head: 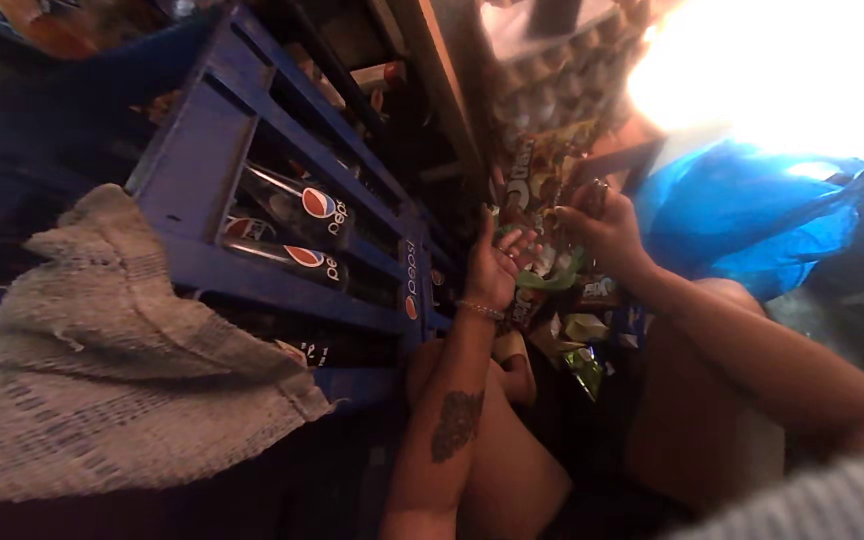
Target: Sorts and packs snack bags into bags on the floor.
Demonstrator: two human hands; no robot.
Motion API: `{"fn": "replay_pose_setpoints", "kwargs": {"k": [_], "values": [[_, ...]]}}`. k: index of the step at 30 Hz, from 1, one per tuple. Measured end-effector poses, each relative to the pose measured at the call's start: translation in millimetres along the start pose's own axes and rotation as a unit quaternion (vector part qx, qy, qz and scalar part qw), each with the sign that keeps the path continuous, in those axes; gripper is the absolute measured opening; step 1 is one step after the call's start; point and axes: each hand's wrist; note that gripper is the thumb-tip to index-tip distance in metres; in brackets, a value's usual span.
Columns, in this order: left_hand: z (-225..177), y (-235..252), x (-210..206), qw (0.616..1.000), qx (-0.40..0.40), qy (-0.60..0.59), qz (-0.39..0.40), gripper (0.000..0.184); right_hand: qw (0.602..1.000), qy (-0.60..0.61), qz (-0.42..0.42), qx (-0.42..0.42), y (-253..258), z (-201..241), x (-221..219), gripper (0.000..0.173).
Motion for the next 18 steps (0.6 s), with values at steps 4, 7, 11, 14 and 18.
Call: {"fn": "replay_pose_setpoints", "kwargs": {"k": [4, 7, 11, 14, 18], "values": [[6.9, -3.0, 1.2, 0.985, 0.082, 0.079, 0.129, 0.08, 1.0, 0.019, -0.006, 0.0, -1.3, -1.0, -3.9, 0.013], [9.5, -4.9, 2.1, 0.97, 0.081, 0.072, 0.216, 0.064, 0.999, -0.019, 0.024, 0.006, -3.2, 0.8, -4.0, 0.013], [9.8, -10.7, -4.5, 0.992, 0.009, 0.041, 0.121, 0.037, 0.997, -0.039, 0.06, 0.016, -5.9, 0.7, -5.1, 0.013], [8.1, -10.8, -4.9, 0.996, -0.043, 0.011, 0.072, 0.03, 0.997, -0.032, 0.069, 0.011, -5.3, -3.2, -7.3, 0.013], [7.5, -10.4, -4.8, 0.995, -0.082, 0.0, 0.059, 0.024, 0.997, -0.042, 0.069, 0.0, -3.3, -5.1, -9.2, 0.01]]}}
Point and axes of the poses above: each hand's wrist, its own y-axis towards the middle knuckle, its own x-axis out of the back of the hand, z = x × y, and after that the axes turned 15 degrees about -z, right-handed
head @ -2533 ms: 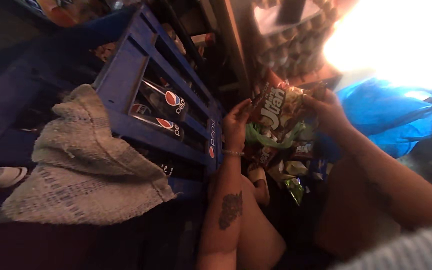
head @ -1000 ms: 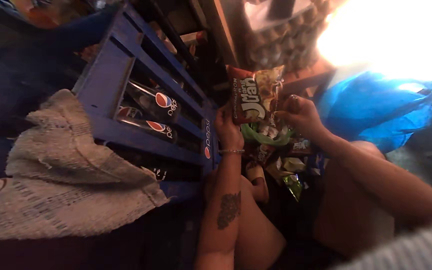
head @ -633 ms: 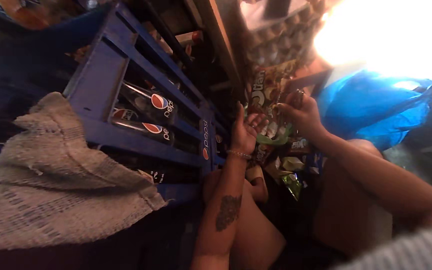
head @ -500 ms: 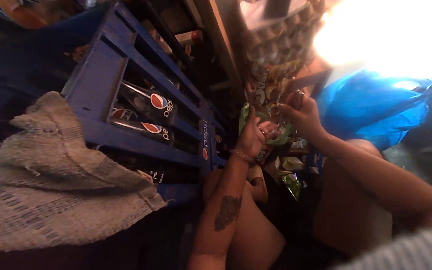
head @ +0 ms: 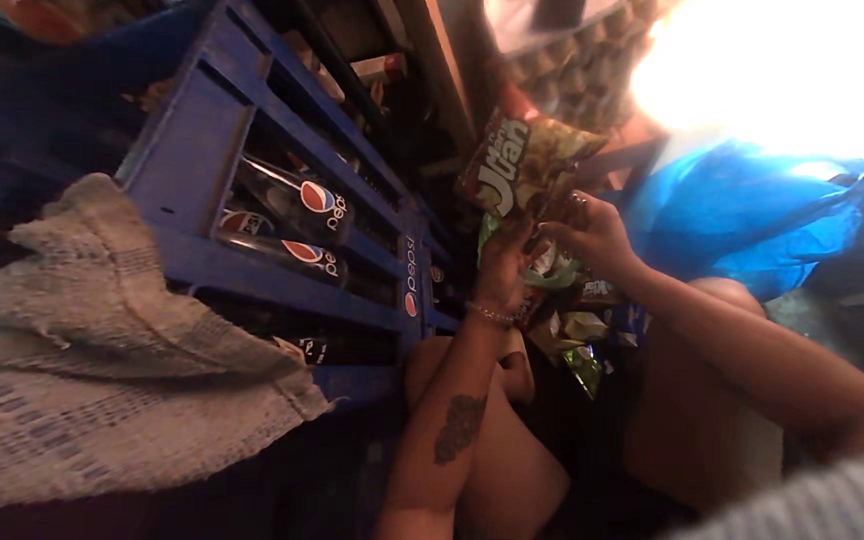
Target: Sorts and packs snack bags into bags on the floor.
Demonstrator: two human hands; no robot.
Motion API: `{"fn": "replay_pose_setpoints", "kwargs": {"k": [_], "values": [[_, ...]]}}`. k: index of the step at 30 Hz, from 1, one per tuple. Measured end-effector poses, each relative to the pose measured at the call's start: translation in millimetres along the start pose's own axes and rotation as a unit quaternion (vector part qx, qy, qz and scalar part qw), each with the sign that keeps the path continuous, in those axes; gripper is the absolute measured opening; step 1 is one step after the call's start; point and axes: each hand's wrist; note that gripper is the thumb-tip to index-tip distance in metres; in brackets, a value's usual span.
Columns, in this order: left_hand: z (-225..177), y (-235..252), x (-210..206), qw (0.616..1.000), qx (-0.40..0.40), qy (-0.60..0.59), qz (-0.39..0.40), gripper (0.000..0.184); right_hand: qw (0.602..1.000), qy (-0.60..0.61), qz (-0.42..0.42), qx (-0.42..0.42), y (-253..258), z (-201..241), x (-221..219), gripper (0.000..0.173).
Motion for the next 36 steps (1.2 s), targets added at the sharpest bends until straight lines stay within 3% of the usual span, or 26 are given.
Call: {"fn": "replay_pose_setpoints", "kwargs": {"k": [3, 12, 18, 21, 26, 30, 32, 36], "values": [[-2, 2, 0, 1.0, -0.019, -0.013, -0.019, 0.019, 1.0, -0.003, -0.014, -0.009, 2, 4, 1, 0.009], [-8, 3, 7, 0.998, -0.022, 0.061, -0.021, 0.021, 0.98, 0.082, -0.163, -0.08, 19, 11, 16, 0.032], [-6, 5, 7, 0.997, -0.029, 0.073, -0.016, 0.023, 0.972, 0.098, -0.183, -0.105, 19, 14, 17, 0.008], [-4, 5, 6, 0.997, -0.056, 0.035, -0.034, 0.023, 0.982, 0.057, -0.159, -0.081, 18, 12, 19, 0.008], [-11, 16, 14, 0.987, -0.123, -0.04, -0.097, 0.022, 0.996, -0.084, -0.027, -0.028, 15, 12, 21, 0.015], [-11, 31, 24, 0.989, -0.129, 0.056, -0.049, 0.03, 0.993, -0.097, 0.05, -0.037, 23, 8, 28, 0.014], [-1, 34, 22, 0.99, -0.093, 0.089, -0.055, 0.038, 0.994, -0.094, 0.044, -0.033, 25, -1, 28, 0.014], [-3, 28, 18, 0.985, -0.121, 0.114, -0.048, 0.037, 0.993, -0.103, -0.023, -0.055, 33, -1, 35, 0.013]]}}
Point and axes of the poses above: each hand's wrist, its own y-axis towards the middle knuckle, its own x-axis out of the back of the hand, z = x × y, and after that the axes turned 15 degrees about -z, right-handed
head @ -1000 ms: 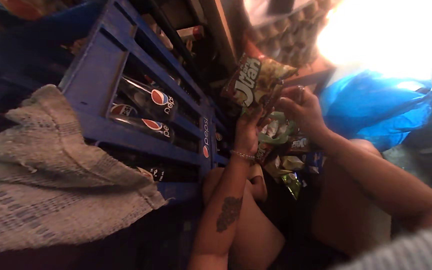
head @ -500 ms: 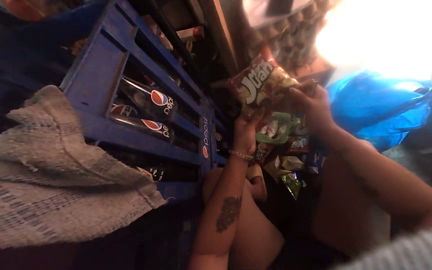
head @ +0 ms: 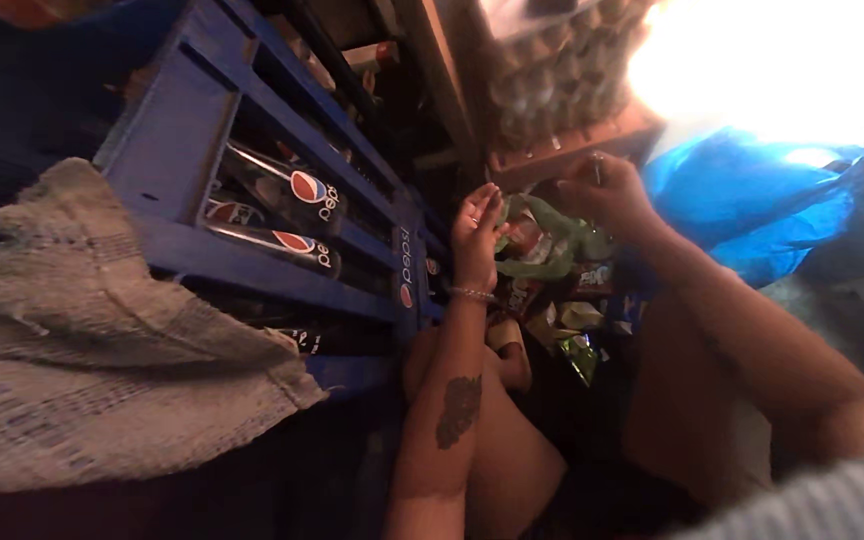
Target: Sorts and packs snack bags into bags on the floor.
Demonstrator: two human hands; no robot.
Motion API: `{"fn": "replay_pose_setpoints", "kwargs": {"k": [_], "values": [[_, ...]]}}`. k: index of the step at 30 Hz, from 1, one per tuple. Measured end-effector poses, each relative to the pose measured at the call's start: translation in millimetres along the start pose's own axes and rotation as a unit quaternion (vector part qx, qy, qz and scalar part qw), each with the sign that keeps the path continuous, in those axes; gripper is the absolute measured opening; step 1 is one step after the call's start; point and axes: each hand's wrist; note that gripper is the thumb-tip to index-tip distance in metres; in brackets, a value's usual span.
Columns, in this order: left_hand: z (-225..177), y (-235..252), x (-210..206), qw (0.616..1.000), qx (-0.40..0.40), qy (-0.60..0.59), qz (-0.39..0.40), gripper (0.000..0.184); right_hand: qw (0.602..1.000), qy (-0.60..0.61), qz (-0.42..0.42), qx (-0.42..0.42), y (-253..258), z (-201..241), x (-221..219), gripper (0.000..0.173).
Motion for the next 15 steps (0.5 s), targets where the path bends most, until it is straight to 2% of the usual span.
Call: {"fn": "replay_pose_setpoints", "kwargs": {"k": [2, 6, 9, 12, 15], "values": [[-7, 0, 10, 1.0, -0.011, -0.004, -0.019, 0.036, 0.999, -0.022, 0.015, -0.038, 2, 0, 5, 0.013], [-23, 5, 20, 0.996, 0.01, -0.036, -0.078, 0.034, 0.976, -0.11, 0.149, -0.11, 20, -21, 0, 0.016], [-25, 7, 15, 0.995, 0.022, -0.049, -0.081, 0.033, 0.927, -0.271, 0.225, -0.126, 38, -49, -21, 0.023], [-23, 7, 8, 0.997, 0.026, -0.047, -0.059, 0.031, 0.868, -0.401, 0.272, -0.106, 45, -86, -47, 0.029], [-22, 8, 4, 0.998, 0.027, -0.049, -0.039, 0.029, 0.817, -0.49, 0.299, -0.062, 38, -131, -79, 0.024]]}}
Point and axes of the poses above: each hand's wrist, its own y-axis towards the middle knuckle, its own x-axis out of the back of the hand, z = x × y, and after that the axes turned 15 degrees about -z, right-handed
